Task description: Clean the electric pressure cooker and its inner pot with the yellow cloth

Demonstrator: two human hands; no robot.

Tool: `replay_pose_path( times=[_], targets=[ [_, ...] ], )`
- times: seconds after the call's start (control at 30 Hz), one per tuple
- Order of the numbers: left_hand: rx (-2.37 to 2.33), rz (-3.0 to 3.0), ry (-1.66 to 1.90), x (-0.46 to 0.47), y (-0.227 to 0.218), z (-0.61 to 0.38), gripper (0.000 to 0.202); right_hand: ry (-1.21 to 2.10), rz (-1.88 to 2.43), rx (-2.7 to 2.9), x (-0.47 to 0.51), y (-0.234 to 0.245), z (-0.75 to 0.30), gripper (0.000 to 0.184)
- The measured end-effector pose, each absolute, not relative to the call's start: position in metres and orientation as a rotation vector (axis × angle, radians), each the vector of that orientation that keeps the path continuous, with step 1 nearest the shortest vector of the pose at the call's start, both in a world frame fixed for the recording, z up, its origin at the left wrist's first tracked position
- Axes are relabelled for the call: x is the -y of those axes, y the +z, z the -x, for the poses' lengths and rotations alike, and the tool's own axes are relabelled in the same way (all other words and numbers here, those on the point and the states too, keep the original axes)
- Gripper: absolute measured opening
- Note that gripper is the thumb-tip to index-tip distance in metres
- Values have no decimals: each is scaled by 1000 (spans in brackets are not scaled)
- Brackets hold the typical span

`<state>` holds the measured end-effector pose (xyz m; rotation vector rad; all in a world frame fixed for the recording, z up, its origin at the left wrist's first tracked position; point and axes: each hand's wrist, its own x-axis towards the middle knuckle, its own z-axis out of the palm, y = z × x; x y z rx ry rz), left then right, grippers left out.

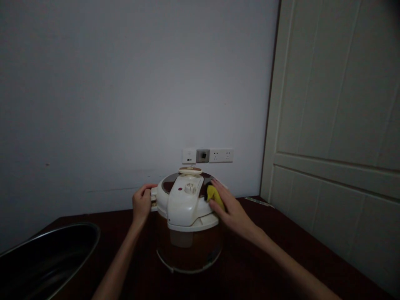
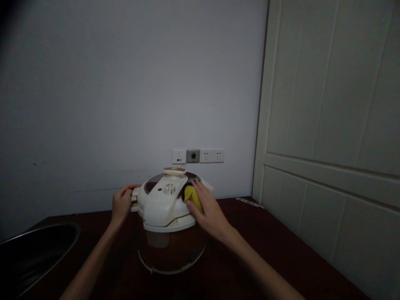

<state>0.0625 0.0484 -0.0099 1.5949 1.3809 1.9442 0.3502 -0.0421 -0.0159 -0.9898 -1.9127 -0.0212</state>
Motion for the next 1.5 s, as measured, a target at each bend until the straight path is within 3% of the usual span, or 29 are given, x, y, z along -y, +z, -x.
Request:
replay_pose_path(
  times=[0.17,0.37,0.63,0.9,1.23,1.5],
  targets=[
    [-1368,-1574,1937,-49,-10,-62,32,-105,834,2045,50,-27,-343,53],
    [-1365,-1579,1937,-51,-13,-60,32,235,1028,1695,-8,2,-360,45],
    [-1356,-1577,1935,-52,-14,-59,32,-140,865,1816,40,-13,-306,41],
    [-1384,-1618,1957,-48,-12,-62,33,258,1376,1586,-32,29,-356,42],
    [-1389,-1642,1966,-48,-11,-63,33,-197,1005,1741,27,0,-303,41],
    [-1384,-1659,1954,-49,-13,-61,34,270,1300,1653,-17,29,-338,39]
  ],
)
